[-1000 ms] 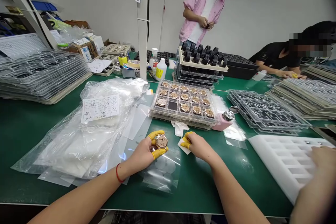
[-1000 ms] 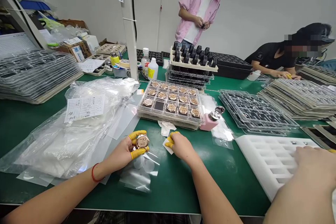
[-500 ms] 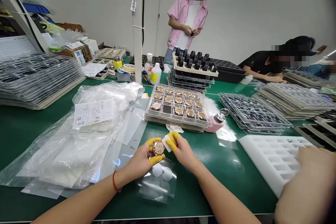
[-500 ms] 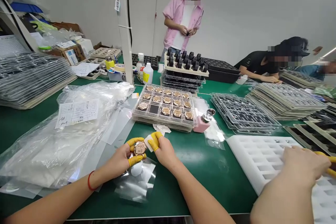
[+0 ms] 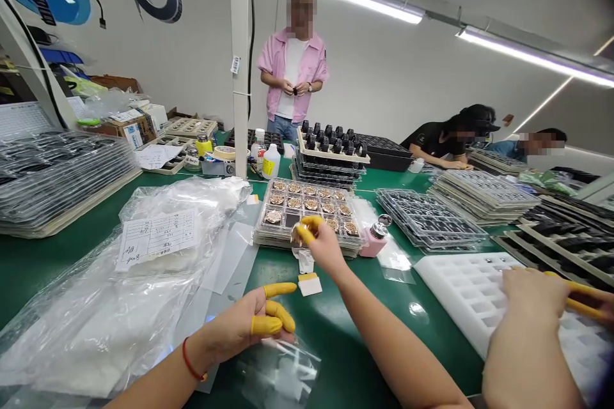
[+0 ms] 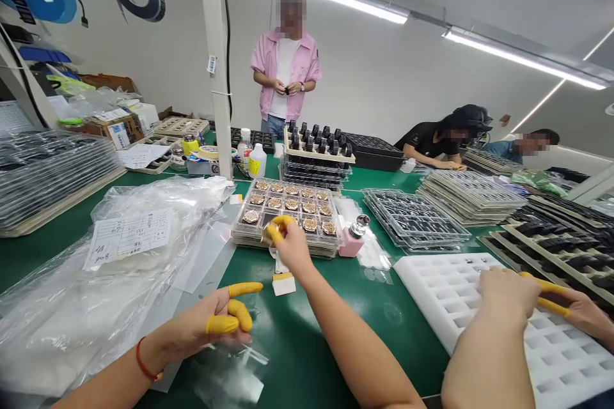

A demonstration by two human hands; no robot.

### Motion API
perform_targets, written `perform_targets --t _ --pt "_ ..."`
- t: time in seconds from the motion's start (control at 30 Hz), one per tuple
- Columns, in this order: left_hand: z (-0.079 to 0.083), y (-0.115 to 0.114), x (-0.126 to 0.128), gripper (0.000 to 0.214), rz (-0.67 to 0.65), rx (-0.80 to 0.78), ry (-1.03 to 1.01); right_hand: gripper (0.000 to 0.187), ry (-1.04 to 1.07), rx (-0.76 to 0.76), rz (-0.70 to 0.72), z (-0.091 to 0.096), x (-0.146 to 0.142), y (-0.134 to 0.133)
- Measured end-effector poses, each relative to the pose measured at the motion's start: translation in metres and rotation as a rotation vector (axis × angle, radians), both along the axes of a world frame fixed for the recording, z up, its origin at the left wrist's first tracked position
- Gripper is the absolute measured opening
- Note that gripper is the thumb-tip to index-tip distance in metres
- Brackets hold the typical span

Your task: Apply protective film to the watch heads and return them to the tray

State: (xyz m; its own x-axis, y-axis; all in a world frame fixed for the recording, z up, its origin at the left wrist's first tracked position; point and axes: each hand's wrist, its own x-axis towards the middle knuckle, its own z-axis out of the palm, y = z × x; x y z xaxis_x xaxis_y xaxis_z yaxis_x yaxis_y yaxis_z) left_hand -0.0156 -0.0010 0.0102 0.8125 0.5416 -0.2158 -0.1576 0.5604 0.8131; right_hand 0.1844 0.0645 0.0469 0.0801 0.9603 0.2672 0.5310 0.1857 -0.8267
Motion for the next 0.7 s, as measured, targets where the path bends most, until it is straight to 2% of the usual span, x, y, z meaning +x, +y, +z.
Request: perform_targets --t 0.07,0.17,0.3,0.43,0.5,0.6,0.63,0.7 --pt "0.006 0.001 -0.008 0.060 -0.033 -0.068 -0.134 0.026 -0.214 0.049 -0.142 0.009 0.009 0.031" --pt "0.010 0.002 -0.009 0.054 0.029 -0.073 -0.194 0.023 -0.431 0.016 -0.155 0.013 0.016 0.058" --pt "-0.001 0.003 0.004 0.051 0.138 0.041 0.057 0.022 -0.576 0.061 -0.210 0.012 0.025 0.057" --pt "-0.017 0.003 0.014 0.052 0.259 0.349 0.277 0.017 -0.733 -0.032 -0.268 0.011 0.043 0.052" --pt "-0.019 0.003 0.015 0.050 0.256 0.422 0.308 0.016 -0.705 -0.056 -0.253 0.010 0.049 0.052" --pt "-0.015 0.002 0.015 0.051 0.251 0.397 0.309 0.016 -0.646 -0.051 -0.255 0.008 0.046 0.045" --pt "-0.013 0.002 0.016 0.052 0.265 0.386 0.310 0.016 -0.582 -0.027 -0.254 0.007 0.041 0.038" --pt "-0.011 0.002 0.016 0.055 0.307 0.386 0.306 0.021 -0.310 0.012 -0.187 0.002 0.026 0.016"
